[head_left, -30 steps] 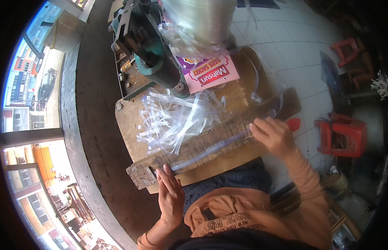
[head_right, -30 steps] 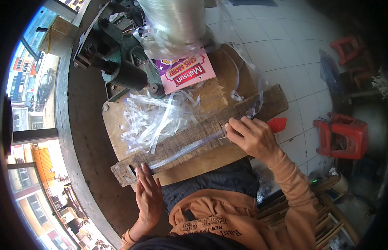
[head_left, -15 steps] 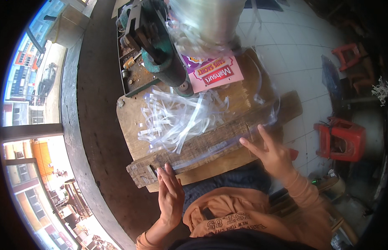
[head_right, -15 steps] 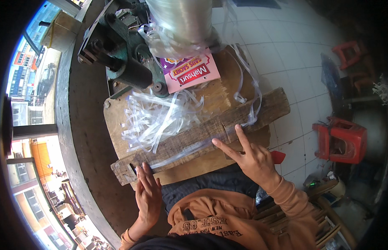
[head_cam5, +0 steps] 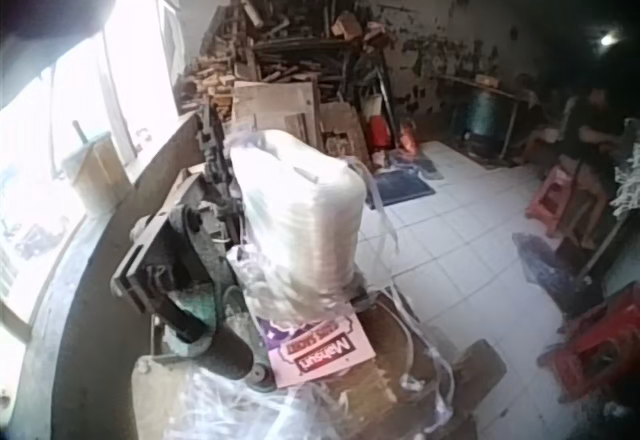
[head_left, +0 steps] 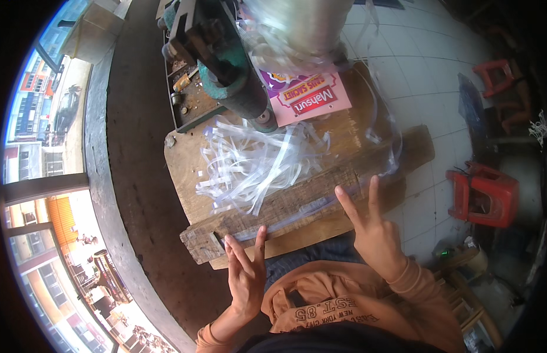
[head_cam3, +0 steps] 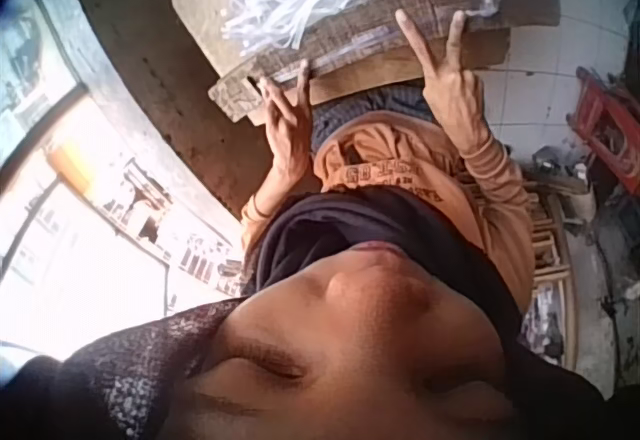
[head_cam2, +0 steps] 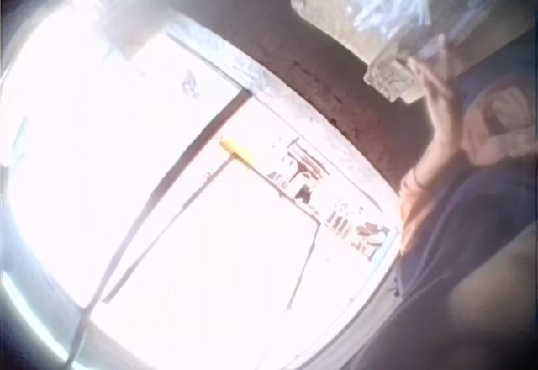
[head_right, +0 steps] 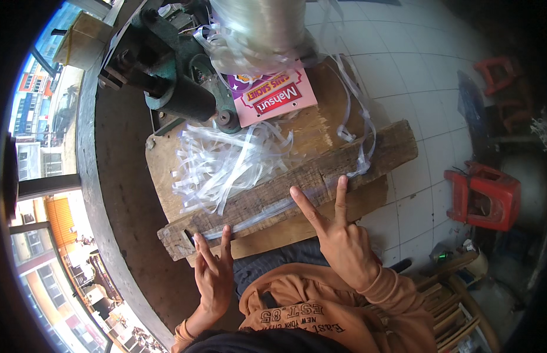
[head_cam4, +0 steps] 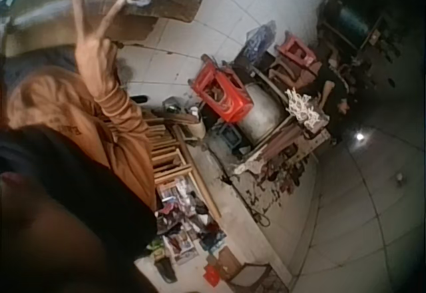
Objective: The person cuts sections of clear plastic straps from a larger roll using a utility knife on a wooden block.
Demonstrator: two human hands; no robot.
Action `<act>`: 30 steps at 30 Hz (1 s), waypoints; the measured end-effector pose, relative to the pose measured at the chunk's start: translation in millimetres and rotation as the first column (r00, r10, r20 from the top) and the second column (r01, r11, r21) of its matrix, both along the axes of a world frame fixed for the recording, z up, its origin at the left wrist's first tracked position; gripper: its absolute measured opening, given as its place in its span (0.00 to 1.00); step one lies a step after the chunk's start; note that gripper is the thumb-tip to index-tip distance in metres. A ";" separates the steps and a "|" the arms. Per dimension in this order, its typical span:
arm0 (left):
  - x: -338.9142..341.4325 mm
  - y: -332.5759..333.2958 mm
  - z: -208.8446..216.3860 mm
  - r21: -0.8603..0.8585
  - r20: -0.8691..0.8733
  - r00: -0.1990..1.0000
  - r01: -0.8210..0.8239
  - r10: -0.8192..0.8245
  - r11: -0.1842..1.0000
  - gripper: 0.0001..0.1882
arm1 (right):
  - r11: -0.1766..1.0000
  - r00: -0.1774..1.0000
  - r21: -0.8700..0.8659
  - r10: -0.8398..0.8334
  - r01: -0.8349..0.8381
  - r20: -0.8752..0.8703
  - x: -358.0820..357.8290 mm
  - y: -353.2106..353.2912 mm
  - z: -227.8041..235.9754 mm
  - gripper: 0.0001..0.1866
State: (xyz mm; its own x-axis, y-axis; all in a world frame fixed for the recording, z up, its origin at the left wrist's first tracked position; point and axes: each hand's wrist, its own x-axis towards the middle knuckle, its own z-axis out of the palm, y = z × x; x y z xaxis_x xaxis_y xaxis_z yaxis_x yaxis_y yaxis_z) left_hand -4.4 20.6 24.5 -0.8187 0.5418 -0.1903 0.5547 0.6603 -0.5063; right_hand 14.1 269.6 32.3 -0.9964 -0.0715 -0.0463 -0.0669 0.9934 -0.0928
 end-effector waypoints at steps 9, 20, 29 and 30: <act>-0.6 3.8 0.7 -0.109 -0.043 0.999 0.016 -0.021 0.994 0.35 | 0.889 0.971 -0.405 -0.238 0.215 -0.007 1.0 7.7 4.8 0.39; -2.3 6.0 3.5 0.015 -0.002 1.000 -0.002 0.002 1.000 0.35 | 0.644 0.930 -0.759 0.216 0.093 0.297 -5.2 -64.2 3.6 0.46; -0.8 -1.4 -0.5 0.036 0.017 1.000 0.003 -0.003 0.999 0.38 | 0.802 0.933 -0.528 -0.096 0.279 0.347 -5.8 -2.4 2.4 0.45; -0.6 -1.6 -0.1 0.041 0.020 1.000 0.002 -0.003 0.999 0.39 | 0.829 0.922 -0.477 -0.113 0.293 0.369 -5.6 4.1 2.8 0.45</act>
